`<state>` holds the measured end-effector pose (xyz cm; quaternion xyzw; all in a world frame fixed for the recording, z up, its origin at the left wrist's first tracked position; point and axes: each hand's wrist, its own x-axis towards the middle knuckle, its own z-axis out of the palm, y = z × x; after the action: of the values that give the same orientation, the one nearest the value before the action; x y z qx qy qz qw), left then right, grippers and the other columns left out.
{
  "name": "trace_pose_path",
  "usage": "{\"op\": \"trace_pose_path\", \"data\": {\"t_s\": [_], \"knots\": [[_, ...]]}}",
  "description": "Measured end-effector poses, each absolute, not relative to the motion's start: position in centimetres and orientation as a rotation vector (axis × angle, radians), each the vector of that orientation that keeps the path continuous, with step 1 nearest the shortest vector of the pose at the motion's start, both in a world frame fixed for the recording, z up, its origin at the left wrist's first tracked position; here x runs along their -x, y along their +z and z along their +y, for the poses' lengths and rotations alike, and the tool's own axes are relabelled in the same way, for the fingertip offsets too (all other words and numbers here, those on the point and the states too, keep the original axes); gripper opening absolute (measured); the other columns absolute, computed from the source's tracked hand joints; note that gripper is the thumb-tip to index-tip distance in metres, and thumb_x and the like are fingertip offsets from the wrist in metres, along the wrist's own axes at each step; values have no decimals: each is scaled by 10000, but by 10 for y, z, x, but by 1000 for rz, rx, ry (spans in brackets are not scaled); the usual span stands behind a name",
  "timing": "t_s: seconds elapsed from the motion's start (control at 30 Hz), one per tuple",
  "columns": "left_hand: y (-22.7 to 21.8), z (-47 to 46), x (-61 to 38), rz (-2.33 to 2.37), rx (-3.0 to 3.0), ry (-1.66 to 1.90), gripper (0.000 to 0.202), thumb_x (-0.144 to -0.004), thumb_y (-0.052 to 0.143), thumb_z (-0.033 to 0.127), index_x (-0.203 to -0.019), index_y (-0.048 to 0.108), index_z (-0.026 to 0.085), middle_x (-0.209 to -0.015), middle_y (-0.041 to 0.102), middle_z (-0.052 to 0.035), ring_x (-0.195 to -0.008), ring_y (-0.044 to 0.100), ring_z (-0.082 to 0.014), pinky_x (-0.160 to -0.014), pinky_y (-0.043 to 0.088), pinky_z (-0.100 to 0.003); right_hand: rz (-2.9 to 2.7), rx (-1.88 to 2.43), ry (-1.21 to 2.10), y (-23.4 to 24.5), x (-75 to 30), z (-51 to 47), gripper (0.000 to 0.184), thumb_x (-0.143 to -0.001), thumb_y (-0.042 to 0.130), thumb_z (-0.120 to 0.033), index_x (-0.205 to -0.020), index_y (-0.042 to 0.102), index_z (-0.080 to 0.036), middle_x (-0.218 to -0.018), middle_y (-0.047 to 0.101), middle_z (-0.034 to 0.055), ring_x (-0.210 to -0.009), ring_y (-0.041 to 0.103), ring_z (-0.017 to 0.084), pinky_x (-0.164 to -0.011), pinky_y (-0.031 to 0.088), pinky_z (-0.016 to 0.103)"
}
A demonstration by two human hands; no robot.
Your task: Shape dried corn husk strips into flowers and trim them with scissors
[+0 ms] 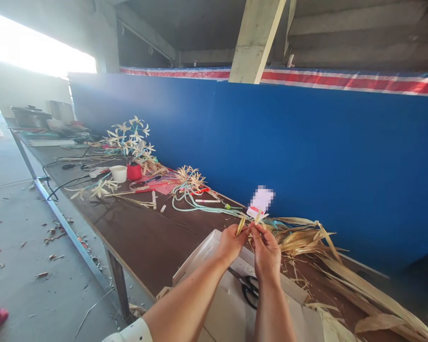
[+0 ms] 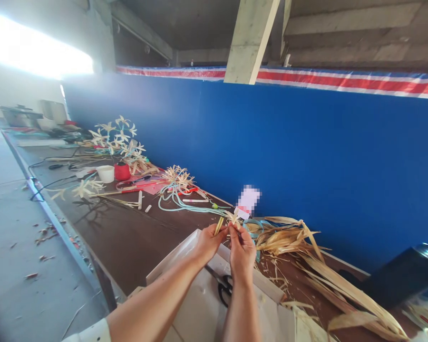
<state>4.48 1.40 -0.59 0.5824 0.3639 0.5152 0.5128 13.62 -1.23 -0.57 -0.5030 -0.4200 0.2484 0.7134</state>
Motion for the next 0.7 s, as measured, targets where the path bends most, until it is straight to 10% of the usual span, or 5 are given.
{"op": "trace_pose_path", "data": {"t_s": [0.7], "knots": [[-21, 10, -55, 1364, -1779, 808, 346, -846, 392, 368, -925, 647, 149, -900, 668, -113, -815, 600, -201, -662, 399, -259, -759, 952, 395, 73, -109, -2, 355, -631, 732, -326, -937, 671, -159, -879, 668, 72, -456, 393, 28, -391, 304, 166]]}}
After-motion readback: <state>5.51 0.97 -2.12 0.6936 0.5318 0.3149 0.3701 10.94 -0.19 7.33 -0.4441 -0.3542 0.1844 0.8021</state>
